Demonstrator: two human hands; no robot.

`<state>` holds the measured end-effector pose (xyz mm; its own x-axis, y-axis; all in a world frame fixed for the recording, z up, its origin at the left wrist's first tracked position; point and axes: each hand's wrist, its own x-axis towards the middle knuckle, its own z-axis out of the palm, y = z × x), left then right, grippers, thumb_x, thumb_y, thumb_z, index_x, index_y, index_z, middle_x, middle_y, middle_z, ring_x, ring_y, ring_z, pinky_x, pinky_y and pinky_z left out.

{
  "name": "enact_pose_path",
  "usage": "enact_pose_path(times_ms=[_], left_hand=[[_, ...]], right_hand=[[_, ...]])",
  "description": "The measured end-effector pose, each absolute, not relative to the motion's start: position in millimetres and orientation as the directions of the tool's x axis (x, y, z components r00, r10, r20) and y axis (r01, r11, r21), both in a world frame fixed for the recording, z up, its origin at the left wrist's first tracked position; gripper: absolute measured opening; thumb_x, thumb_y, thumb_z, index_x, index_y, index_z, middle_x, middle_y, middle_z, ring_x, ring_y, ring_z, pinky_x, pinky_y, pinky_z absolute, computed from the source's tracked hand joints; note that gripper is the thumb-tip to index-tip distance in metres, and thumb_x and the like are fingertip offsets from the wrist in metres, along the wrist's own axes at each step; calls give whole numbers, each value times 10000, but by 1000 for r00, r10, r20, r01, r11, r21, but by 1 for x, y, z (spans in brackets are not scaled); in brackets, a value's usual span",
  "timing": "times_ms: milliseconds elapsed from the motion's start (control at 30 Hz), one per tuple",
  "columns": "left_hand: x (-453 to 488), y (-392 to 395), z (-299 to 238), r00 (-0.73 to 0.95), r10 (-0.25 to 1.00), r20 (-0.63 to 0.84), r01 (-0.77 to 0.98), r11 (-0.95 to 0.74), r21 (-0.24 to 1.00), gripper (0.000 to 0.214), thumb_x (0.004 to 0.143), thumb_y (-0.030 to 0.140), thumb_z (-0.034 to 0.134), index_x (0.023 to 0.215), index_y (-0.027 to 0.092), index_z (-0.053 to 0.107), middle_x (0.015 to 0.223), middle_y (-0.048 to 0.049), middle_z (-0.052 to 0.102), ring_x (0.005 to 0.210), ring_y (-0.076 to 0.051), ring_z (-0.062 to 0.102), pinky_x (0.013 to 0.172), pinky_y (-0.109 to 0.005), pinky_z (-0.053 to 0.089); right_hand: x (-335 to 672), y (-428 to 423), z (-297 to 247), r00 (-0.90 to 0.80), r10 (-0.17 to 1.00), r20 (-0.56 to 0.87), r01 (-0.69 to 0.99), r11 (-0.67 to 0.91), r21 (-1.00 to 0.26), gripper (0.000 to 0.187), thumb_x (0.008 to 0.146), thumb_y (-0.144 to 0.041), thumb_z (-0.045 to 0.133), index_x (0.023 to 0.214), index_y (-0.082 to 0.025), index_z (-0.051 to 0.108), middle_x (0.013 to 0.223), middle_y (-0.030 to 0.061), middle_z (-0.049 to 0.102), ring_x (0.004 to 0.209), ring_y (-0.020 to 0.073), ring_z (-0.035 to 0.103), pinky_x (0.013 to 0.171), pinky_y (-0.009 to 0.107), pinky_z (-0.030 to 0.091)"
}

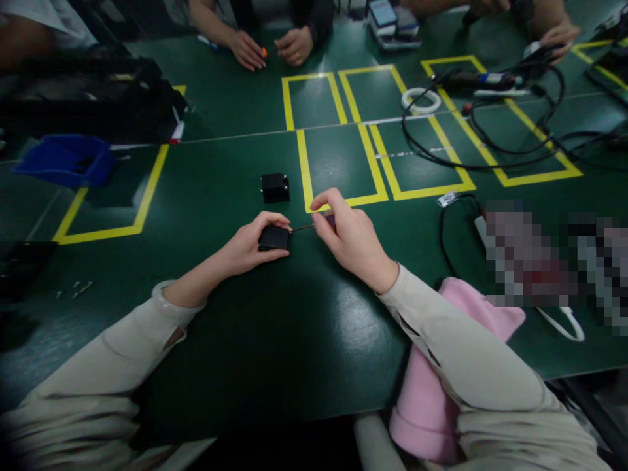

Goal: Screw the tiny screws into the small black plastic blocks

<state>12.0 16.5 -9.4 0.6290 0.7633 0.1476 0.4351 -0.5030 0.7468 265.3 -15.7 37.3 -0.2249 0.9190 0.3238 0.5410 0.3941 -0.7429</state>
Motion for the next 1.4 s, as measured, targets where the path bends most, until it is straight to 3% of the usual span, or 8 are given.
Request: enact_pose_path(times_ms=[133,333,600,733,833,1067,1267,1400], left_hand=[[12,16,-10,622,769,147,434,-495,753,564,844,317,783,1298,210,465,1222,-78,657,1160,-237,651,1024,-380,493],[12,17,-7,630,766,130,490,-522,698,425,863,332,755,1206,206,538,1200,-61,642,1105,-230,643,960,-351,500],[12,17,-6,638,759,125,487,-524,698,407,867,338,750,1192,203,547,1186,-56,635,1077,-224,631,937,-346,495],[12,17,-6,634,765,108,500,-513,698,416,868,361,744,1201,207,547,1185,-62,634,1083,-234,631,947,-361,499],[12,17,-5,631,769,99,507,-506,697,417,869,369,739,1204,209,548,1187,-62,634,1088,-238,631,955,-365,499],[13,16,-5,629,771,101,505,-503,702,405,863,359,740,1185,205,549,1186,-59,636,1082,-237,632,953,-362,495],[13,16,-4,631,768,110,495,-508,705,404,862,339,748,1185,201,548,1183,-56,634,1077,-229,627,947,-352,493],[13,16,-3,633,767,103,495,-504,707,405,862,346,749,1182,202,548,1188,-58,632,1078,-230,627,944,-353,495]], right_hand=[[266,-16,37,-222,908,355,546,417,-726,193,911,-190,544,1100,-220,519,701,-50,503,623,137,544,640,285,384],[266,-16,37,-214,931,294,538,364,-760,104,976,-320,554,1024,-229,539,657,-51,524,569,134,556,594,282,362],[265,-15,33,-208,904,374,522,426,-739,218,911,-209,574,1122,-217,517,808,-23,550,693,139,584,676,283,432],[266,-15,34,-216,902,375,536,430,-726,119,942,-294,583,1028,-221,546,789,-18,576,673,134,579,660,274,414],[266,-15,33,-226,909,350,538,416,-733,165,975,-380,564,933,-220,554,728,-17,592,642,134,577,633,269,389],[265,-15,33,-234,878,419,535,476,-699,114,944,-243,559,1046,-192,558,864,10,596,707,133,600,668,268,412],[266,-15,34,-243,897,370,539,442,-717,133,979,-342,548,920,-222,544,731,-21,587,616,124,554,612,268,368],[265,-15,35,-237,893,381,548,447,-707,69,962,-262,532,1010,-217,552,801,-6,604,654,129,583,634,274,388]])
